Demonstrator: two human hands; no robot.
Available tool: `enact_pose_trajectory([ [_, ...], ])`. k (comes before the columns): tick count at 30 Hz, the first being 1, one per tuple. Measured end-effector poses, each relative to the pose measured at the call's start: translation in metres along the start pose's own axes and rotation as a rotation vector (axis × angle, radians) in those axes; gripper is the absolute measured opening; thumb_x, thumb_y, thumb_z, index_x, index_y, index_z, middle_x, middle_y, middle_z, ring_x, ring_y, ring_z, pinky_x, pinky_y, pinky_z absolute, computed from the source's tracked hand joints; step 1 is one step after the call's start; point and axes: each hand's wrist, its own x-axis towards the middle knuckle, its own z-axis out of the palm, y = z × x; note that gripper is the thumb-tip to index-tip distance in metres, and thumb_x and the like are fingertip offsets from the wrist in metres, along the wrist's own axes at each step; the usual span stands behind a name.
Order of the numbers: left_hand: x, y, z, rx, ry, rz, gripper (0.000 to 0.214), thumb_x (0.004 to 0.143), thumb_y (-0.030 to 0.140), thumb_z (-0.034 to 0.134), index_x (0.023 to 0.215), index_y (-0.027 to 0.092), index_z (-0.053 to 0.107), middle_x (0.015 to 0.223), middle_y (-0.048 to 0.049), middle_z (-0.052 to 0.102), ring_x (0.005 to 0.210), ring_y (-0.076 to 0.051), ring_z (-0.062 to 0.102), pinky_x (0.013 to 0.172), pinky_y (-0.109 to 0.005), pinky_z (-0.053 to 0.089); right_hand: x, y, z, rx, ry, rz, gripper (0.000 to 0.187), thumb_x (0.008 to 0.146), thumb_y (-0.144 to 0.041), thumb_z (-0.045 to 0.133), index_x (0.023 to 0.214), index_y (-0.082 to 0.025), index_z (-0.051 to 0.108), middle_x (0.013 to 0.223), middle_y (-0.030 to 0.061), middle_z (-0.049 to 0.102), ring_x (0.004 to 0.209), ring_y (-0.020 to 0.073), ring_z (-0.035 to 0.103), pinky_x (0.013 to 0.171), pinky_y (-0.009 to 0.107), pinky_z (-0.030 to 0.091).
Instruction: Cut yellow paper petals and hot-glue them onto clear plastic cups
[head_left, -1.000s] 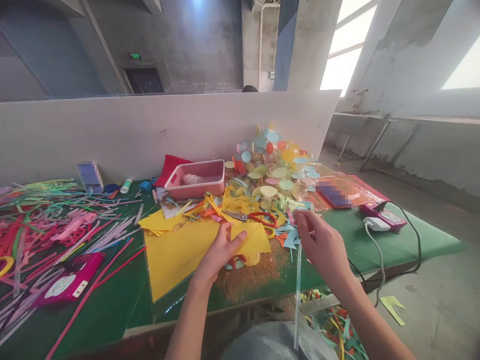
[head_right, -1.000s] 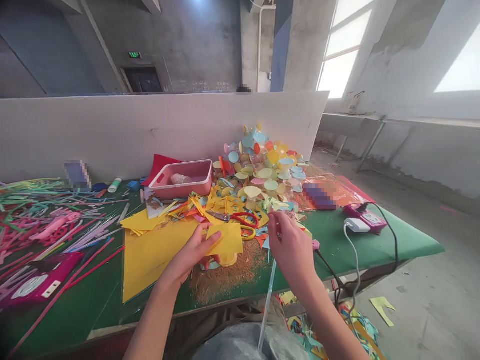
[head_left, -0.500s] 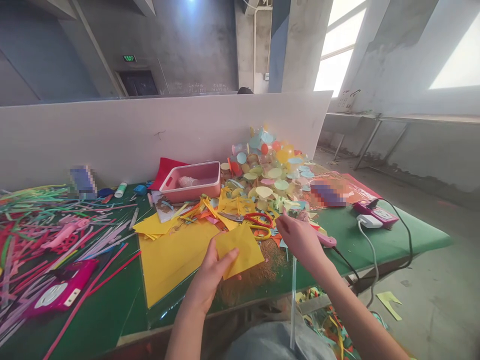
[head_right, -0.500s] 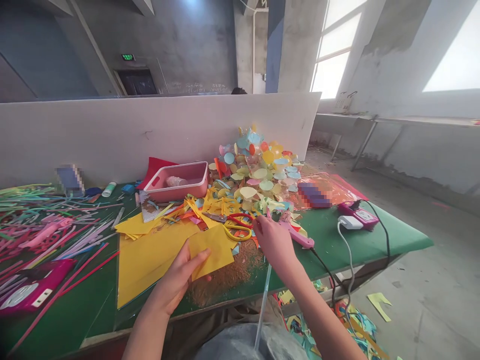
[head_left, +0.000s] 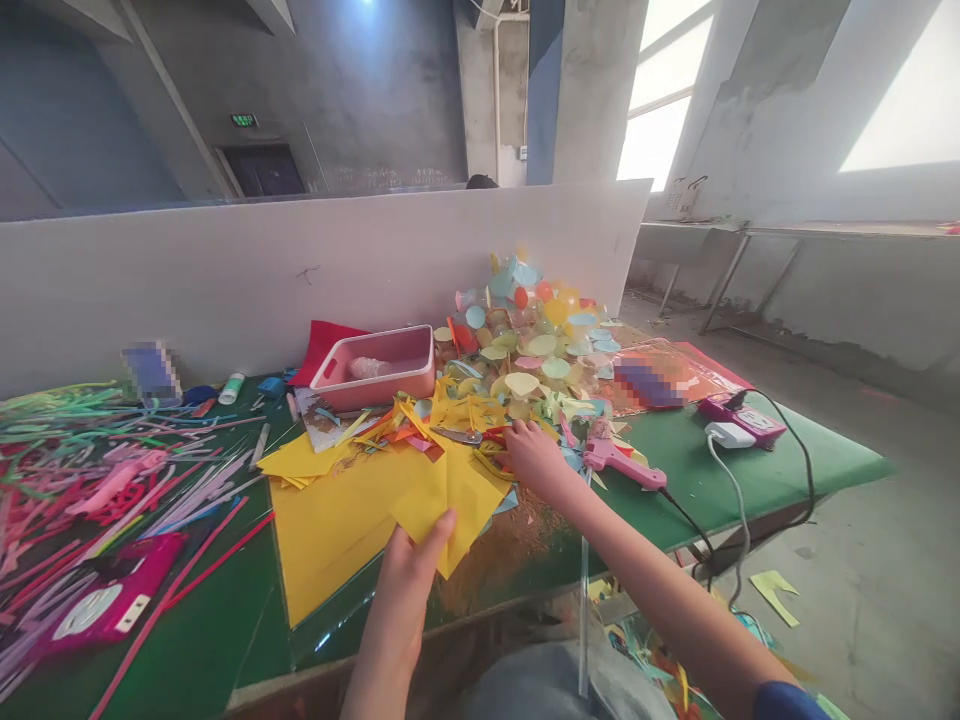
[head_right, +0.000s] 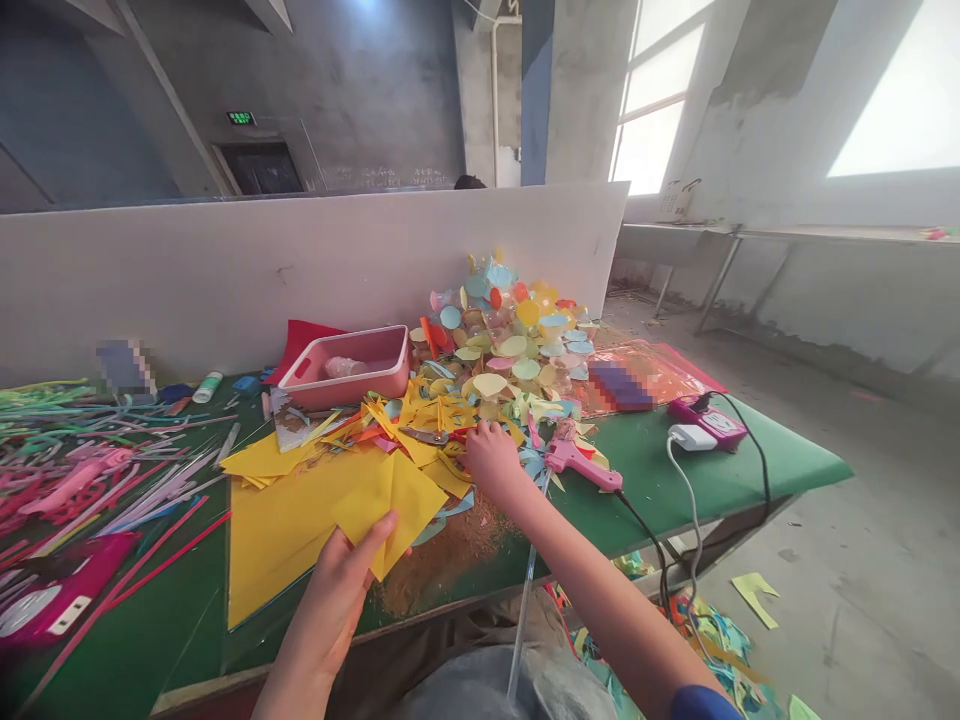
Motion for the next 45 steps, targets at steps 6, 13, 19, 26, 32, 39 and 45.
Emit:
enact_pose_trajectory([
  [6, 0.000, -0.005, 0.002, -0.002, 0.071, 0.101, 0.043, 0.068, 0.033, 0.081, 0.107, 0.019, 0.068, 0.124, -0.0104, 0.069, 0.124, -0.027, 0.060, 0.101, -0.034, 0.051, 0.009, 0.003, 0.002, 0.000, -0.012, -0.038, 0.026, 0.091, -0.035, 0.065, 0.107, -0.014, 0.069, 0.115, 0.0177, 0.065, 0.110, 0.0307, 0.059, 0.088, 0.035, 0.049],
  [13, -0.003, -0.001, -0.003, -0.013, 0.104, 0.068, 0.053, 0.066, 0.038, 0.081, 0.112, 0.016, 0.066, 0.104, -0.0104, 0.075, 0.092, -0.026, 0.072, 0.066, -0.032, 0.061, 0.000, -0.005, -0.002, 0.123, 0.024, -0.043, 0.017, 0.093, -0.019, 0.059, 0.105, -0.010, 0.065, 0.109, 0.0208, 0.069, 0.107, 0.0308, 0.062, 0.091, 0.036, 0.047],
  [19, -0.003, 0.002, -0.006, -0.030, 0.215, 0.103, 0.048, 0.069, 0.036, 0.078, 0.111, 0.015, 0.066, 0.107, -0.0127, 0.074, 0.080, -0.023, 0.071, 0.056, -0.028, 0.059, -0.013, -0.006, -0.010, 0.399, 0.085, 0.009, 0.022, 0.094, -0.025, 0.053, 0.111, -0.012, 0.058, 0.109, 0.0161, 0.069, 0.100, 0.0244, 0.065, 0.082, 0.031, 0.048],
  [26, -0.006, 0.009, -0.006, -0.094, 0.298, 0.155, 0.039, 0.073, 0.033, 0.076, 0.107, 0.017, 0.066, 0.106, -0.0113, 0.074, 0.105, -0.028, 0.069, 0.076, -0.033, 0.062, -0.034, -0.002, -0.032, 0.733, 0.030, -0.003, 0.033, 0.092, -0.049, 0.050, 0.103, -0.018, 0.048, 0.090, 0.0032, 0.063, 0.076, 0.0157, 0.059, 0.064, 0.025, 0.048],
  [32, -0.009, 0.013, 0.001, -0.194, 0.405, 0.239, 0.039, 0.080, 0.025, 0.071, 0.119, 0.023, 0.063, 0.127, -0.0089, 0.067, 0.121, -0.024, 0.061, 0.098, -0.038, 0.054, -0.081, -0.003, -0.049, 1.045, -0.237, -0.142, 0.049, 0.089, -0.072, 0.040, 0.093, -0.023, 0.040, 0.083, -0.0024, 0.041, 0.068, 0.0137, 0.042, 0.063, 0.028, 0.044],
  [39, -0.007, 0.008, -0.001, -0.211, 0.465, 0.315, 0.045, 0.083, 0.034, 0.071, 0.126, 0.024, 0.062, 0.134, -0.0090, 0.062, 0.120, -0.025, 0.061, 0.103, -0.043, 0.052, -0.105, -0.020, -0.063, 0.942, -0.426, -0.153, 0.051, 0.087, -0.072, 0.045, 0.092, -0.022, 0.036, 0.086, -0.0016, 0.043, 0.075, 0.0155, 0.040, 0.069, 0.030, 0.038],
  [45, -0.004, 0.006, -0.005, -0.209, 0.465, 0.365, 0.046, 0.083, 0.037, 0.071, 0.126, 0.024, 0.063, 0.138, -0.0088, 0.060, 0.127, -0.026, 0.057, 0.110, -0.044, 0.044, -0.104, -0.024, -0.057, 0.863, -0.509, -0.202, 0.051, 0.088, -0.073, 0.041, 0.090, -0.021, 0.038, 0.084, -0.0010, 0.045, 0.073, 0.0158, 0.040, 0.068, 0.032, 0.036],
])
